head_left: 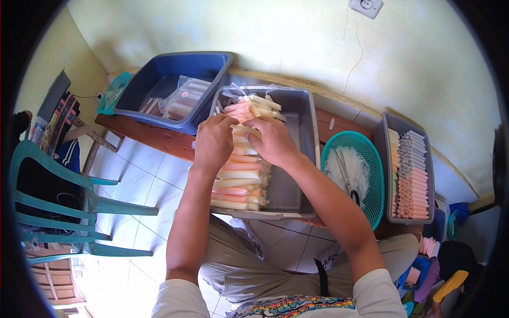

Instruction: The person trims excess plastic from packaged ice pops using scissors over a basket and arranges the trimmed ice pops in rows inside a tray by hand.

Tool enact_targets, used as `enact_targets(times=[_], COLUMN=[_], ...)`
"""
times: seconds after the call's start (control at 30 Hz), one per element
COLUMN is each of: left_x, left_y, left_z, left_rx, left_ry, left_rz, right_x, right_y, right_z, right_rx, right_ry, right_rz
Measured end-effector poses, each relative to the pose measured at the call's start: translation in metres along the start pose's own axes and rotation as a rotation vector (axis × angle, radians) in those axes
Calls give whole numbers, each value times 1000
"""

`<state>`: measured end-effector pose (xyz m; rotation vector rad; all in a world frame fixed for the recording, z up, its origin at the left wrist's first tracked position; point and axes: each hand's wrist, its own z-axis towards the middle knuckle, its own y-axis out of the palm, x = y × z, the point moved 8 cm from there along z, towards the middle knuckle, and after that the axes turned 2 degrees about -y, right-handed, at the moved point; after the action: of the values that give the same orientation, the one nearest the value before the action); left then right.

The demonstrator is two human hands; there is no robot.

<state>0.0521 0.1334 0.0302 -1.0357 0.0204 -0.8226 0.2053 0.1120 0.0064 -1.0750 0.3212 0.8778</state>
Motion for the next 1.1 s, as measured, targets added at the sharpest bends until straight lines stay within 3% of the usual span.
enact_targets(times=[0.67,0.93,1.1], left_x=[15,19,32], left_y=[-12,-19,-25], left_z=[-16,-31,-36], left_rx=[-24,-20,-83], left_ry=[25,15,20], left_rz=[-102,-64,-32], right_x=[-23,-33,-35], right_y=[-22,-5,-3], right_z=[-24,-29,-30], right_rx=[31,-33,49], right_ry=[-113,-190,-217], right_rz=[146,27,-44])
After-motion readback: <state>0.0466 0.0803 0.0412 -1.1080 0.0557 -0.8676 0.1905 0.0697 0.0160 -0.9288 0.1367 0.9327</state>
